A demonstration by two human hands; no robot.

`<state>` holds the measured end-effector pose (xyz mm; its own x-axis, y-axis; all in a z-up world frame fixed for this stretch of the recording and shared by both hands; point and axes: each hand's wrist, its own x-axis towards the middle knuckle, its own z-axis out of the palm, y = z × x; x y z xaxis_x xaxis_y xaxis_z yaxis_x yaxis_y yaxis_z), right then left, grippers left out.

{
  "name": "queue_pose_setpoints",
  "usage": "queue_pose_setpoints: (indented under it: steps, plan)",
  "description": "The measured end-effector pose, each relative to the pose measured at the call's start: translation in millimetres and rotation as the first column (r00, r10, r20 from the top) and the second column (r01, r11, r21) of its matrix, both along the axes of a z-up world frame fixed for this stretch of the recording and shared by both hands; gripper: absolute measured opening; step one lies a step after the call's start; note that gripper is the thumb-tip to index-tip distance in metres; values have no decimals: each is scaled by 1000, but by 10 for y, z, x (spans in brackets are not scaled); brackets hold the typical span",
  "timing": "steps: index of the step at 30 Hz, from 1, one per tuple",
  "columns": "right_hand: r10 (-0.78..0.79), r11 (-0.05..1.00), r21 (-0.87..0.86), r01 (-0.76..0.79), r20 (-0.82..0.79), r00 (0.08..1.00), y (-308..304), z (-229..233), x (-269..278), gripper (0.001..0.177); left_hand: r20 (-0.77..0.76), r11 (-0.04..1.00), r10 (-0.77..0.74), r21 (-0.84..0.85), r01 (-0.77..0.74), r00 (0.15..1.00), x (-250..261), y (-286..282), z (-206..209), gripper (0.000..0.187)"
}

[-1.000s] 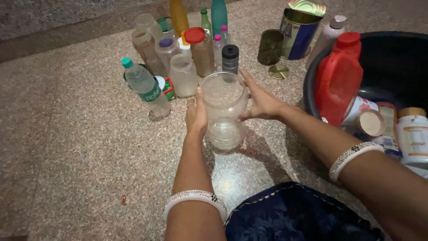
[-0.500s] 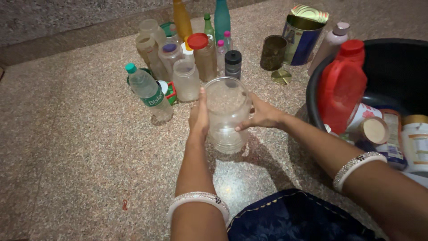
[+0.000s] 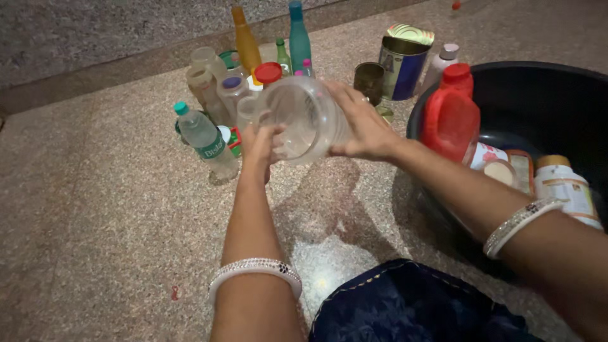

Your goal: The person sits on the floor and sorts various empty plastic bottles, containers, and a metal can into a black basin. They handle each item individually, sometimes removing caps or lids before placing the items into the basin.

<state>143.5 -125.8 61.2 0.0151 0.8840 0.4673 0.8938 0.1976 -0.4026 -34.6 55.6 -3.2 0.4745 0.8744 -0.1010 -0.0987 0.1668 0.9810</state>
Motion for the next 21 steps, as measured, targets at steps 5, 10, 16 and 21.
queue_pose_setpoints:
  steps: [5, 10, 16, 21]
  plan:
    - [-73, 991, 122, 57, 134, 988, -82, 371, 105, 135, 198, 991, 29, 123, -54, 980, 217, -75, 293, 45]
    - [-158, 926, 377, 31, 312, 937, -227, 541, 189, 148, 349, 998, 4, 63, -28, 937, 595, -108, 512, 28]
    - [-302, 926, 360, 113, 529, 793, -495, 720, 302, 149, 361, 1000, -23, 24, 15, 932, 1009, -241, 642, 26]
    - [-309, 916, 392, 89, 545, 780, -814, 878, 496, 142, 313, 987, -159, 38, 155, 936, 1289, -427, 801, 37]
